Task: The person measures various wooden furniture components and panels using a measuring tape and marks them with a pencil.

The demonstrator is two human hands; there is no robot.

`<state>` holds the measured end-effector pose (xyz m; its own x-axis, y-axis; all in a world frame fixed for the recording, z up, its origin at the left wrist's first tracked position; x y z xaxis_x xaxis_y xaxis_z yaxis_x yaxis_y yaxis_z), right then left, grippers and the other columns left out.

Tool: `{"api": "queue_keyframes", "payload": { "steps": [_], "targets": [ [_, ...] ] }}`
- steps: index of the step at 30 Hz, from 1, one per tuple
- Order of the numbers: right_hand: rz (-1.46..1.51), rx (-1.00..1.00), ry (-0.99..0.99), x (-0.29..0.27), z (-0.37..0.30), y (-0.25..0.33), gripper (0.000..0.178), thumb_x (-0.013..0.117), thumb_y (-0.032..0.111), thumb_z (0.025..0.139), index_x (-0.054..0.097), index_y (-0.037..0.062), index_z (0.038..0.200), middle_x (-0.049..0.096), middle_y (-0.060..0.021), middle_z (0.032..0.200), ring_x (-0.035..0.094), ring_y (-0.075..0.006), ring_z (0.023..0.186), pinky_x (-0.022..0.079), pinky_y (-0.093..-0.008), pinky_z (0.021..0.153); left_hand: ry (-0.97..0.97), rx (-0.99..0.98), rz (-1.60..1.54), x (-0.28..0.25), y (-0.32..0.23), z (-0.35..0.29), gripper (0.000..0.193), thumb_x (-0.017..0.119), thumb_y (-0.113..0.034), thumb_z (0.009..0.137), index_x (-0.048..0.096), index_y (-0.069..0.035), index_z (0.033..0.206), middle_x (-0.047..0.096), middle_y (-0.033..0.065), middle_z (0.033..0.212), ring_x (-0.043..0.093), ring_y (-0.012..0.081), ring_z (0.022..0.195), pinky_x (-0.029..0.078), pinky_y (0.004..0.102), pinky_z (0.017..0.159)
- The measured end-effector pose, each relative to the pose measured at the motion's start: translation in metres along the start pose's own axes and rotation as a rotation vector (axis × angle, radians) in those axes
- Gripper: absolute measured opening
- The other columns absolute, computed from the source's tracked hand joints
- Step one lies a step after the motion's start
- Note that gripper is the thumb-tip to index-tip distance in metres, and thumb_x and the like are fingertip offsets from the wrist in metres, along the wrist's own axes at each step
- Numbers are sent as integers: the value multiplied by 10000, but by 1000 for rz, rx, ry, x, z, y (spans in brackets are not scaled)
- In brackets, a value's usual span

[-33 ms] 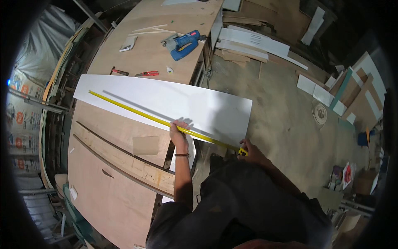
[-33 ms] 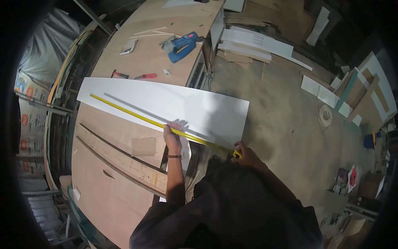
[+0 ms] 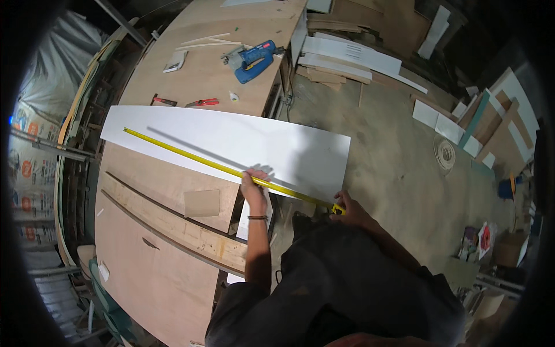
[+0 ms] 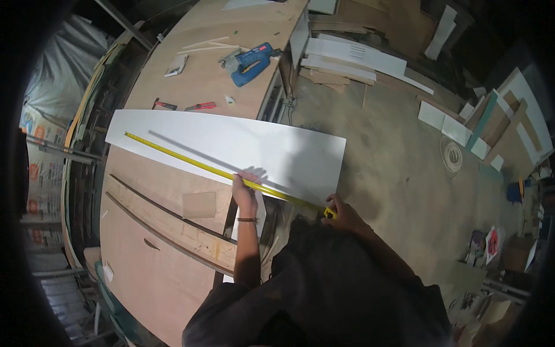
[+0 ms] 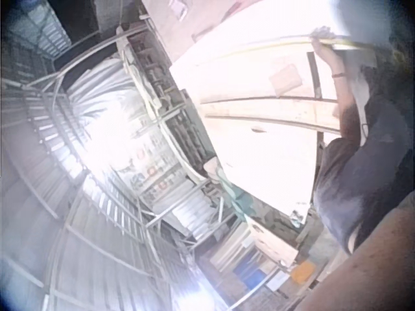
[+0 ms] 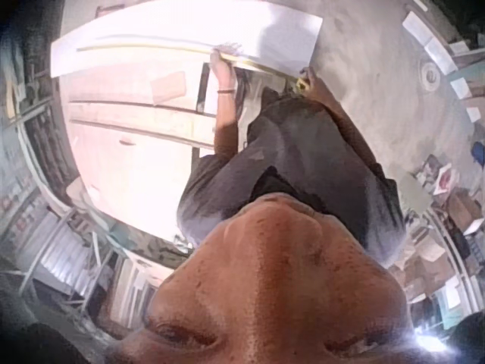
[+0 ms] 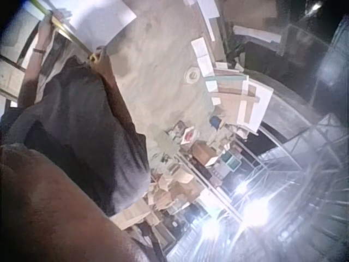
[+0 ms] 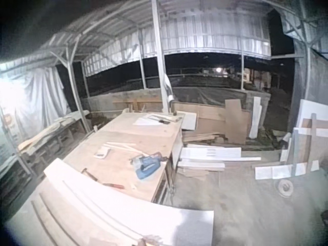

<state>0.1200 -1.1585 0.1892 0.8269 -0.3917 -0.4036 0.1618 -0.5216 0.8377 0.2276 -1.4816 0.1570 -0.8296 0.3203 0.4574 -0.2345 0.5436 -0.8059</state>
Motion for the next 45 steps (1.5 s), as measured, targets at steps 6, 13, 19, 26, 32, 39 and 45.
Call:
{"api": "queue_keyframes", "payload": {
  "steps": [6,13,19,26,32,39,45],
  "targets": [
    [44,46,-40,-23,5,21,605,783,281,803,361,60,1176,673,-175,946,656,-263,894,489,-371,812,305,-168,188,98,89,-90,431,366,-385,1074,538,0,1161,687,168,1050,685,273,959,557,397,809],
    [249,25,14,-73,30,-19,566,772,258,828,365,59,1166,605,-112,931,610,-191,876,478,-356,784,349,-146,310,177,121,-91,458,353,-384,1080,545,18,1188,702,173,1055,684,256,1000,554,360,851],
    [284,-228,-111,-194,57,-61,469,734,211,877,369,56,1126,547,-116,965,549,-179,900,461,-356,789,574,-365,473,285,217,-85,497,368,-399,1076,541,18,1284,680,147,1130,663,206,993,531,312,867],
    [241,-201,-139,-332,96,-102,400,659,149,926,361,43,1171,565,-147,982,584,-184,885,475,-347,773,681,-750,348,402,308,-99,566,456,-497,1025,546,-19,1315,624,129,1239,592,218,1140,454,343,979],
    [254,-133,-116,-361,176,-113,316,642,185,937,422,36,1107,525,-82,846,532,-144,722,450,-324,654,396,-482,370,401,267,16,569,503,-507,1001,507,-46,1334,630,132,1183,626,233,1078,514,359,917],
    [105,27,45,-371,293,-139,497,724,348,876,435,38,1135,589,-120,887,608,-186,755,502,-348,694,-59,-125,-226,326,153,242,346,512,-368,1015,515,-69,1191,630,105,1013,618,205,885,514,325,806],
    [-164,243,97,-430,378,-121,536,732,361,856,462,40,1190,600,-116,941,646,-171,783,559,-308,534,-475,178,-488,263,81,403,268,573,-350,967,571,-82,988,581,34,919,585,164,913,487,319,826]
  ]
}}
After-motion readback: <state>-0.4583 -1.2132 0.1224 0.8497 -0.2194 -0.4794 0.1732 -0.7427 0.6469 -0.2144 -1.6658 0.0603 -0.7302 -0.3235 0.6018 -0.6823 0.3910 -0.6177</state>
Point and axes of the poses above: each hand's wrist, its own z-axis towards the middle knuckle, its own x-axis out of the palm, y = z × x, the point moved 10 cm from there along z, towards the middle knuckle
